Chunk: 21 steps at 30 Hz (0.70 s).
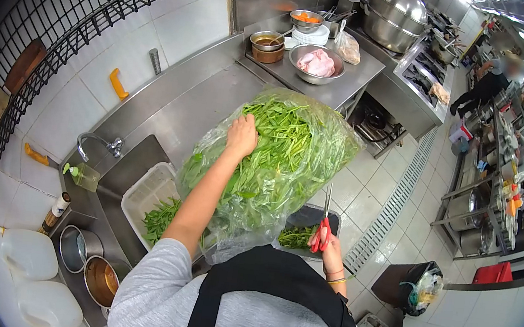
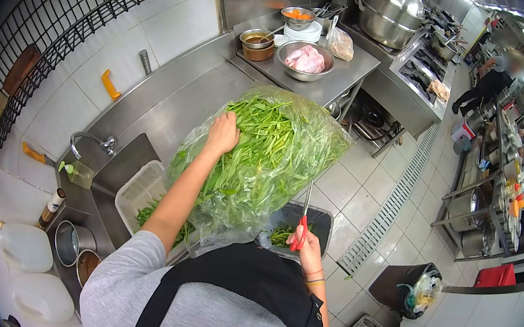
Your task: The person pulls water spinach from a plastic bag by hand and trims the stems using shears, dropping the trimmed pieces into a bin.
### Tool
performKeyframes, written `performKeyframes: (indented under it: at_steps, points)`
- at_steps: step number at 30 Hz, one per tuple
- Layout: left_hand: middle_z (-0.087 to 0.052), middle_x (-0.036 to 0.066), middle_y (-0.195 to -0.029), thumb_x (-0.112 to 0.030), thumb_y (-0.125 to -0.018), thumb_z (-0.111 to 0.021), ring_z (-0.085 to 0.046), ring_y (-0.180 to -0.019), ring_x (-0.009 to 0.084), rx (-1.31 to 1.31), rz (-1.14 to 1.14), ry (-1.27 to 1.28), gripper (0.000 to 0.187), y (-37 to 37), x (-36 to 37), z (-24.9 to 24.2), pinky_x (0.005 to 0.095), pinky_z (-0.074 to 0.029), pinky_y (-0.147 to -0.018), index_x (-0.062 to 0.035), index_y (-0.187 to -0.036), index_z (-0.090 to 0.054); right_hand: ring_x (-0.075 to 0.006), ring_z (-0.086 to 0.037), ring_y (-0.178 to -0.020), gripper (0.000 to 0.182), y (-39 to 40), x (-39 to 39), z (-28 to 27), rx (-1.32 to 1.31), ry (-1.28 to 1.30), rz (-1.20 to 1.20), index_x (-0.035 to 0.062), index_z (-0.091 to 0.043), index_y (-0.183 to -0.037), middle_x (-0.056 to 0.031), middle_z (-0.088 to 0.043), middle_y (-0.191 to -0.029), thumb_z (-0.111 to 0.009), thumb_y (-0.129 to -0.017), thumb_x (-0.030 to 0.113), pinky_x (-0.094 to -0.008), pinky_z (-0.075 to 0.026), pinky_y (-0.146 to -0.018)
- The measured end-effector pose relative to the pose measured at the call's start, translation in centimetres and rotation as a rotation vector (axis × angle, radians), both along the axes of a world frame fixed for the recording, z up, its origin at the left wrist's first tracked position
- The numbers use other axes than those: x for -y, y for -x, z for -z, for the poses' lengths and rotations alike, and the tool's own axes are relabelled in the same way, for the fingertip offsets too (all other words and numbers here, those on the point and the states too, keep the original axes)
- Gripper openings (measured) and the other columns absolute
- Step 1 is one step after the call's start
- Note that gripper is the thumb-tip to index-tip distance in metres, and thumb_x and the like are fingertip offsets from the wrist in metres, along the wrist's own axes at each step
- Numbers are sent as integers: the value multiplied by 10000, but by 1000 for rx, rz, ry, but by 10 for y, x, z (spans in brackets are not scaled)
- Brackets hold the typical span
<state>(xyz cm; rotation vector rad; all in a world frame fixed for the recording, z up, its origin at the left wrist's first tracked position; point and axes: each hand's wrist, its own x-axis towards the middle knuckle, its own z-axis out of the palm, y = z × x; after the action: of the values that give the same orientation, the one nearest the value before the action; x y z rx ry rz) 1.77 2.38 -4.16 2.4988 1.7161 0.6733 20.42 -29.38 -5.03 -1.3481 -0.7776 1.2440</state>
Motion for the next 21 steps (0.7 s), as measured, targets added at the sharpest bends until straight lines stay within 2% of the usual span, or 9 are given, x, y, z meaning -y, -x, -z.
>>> performKeyframes:
  at_steps: [2,4,9,12,14,16,17,19,21]
  points:
    - [-548,250,-934,-141,-718,-615,-568,-813,364,38,32,25,369,1,-3,9,437,-471,-736,38,-984,-431,-120,-489,-613,483,2,8,7,5,18,-2,22,-527,-658,-61,-552,-651,-419,-930,406,-246,-389,-611]
    - [-566,218,-864,-89,-710,-575,-580,-734,351,113,171,99,283,-2,3,-11,437,-484,-669,28,-927,-435,-120,-489,-613,485,4,12,6,-6,35,2,22,-527,-657,-60,-553,-649,-419,-929,409,-246,-389,-611]
    - [-566,172,-849,-93,-739,-556,-585,-742,308,186,321,158,251,-41,60,-45,413,-482,-644,-22,-950,-440,-116,-488,-612,485,5,15,4,-26,125,22,28,-528,-657,-54,-552,-648,-419,-927,415,-243,-387,-610]
    - [-576,146,-897,-149,-751,-613,-593,-785,285,77,389,14,270,-52,84,-18,380,-489,-686,-39,-968,-494,-110,-483,-611,473,6,12,1,-4,44,7,33,-532,-664,-46,-555,-655,-427,-925,413,-239,-385,-606]
    - [-587,140,-916,-175,-754,-633,-599,-803,279,71,404,-31,277,-48,100,-22,375,-489,-702,-36,-968,-527,-146,-506,-644,530,6,10,-2,73,34,-15,25,-520,-646,-83,-556,-682,-380,-928,452,-253,-392,-631]
    - [-619,111,-907,-179,-764,-648,-605,-844,269,212,474,163,215,-36,109,-35,367,-489,-725,-49,-930,-607,-121,-495,-629,484,4,12,2,43,34,7,31,-530,-664,-58,-558,-670,-416,-924,423,-241,-388,-615]
    - [-619,111,-907,-179,-764,-648,-605,-844,269,208,479,169,215,-32,111,-41,367,-489,-725,-49,-930,-607,-96,-484,-615,439,4,15,4,11,38,20,36,-539,-681,-32,-559,-658,-452,-919,395,-229,-383,-600]
    - [-639,81,-854,-134,-772,-636,-606,-865,268,491,253,312,130,-22,113,-49,357,-486,-750,-70,-885,-649,-93,-482,-613,439,4,18,4,7,54,24,38,-540,-682,-29,-558,-659,-453,-918,398,-227,-383,-596]
    - [-636,67,-793,-100,-757,-640,-602,-815,251,582,227,192,102,-16,105,-43,349,-480,-716,-77,-857,-643,-89,-481,-611,439,5,19,5,5,67,20,39,-540,-684,-26,-557,-661,-455,-916,402,-224,-382,-593]
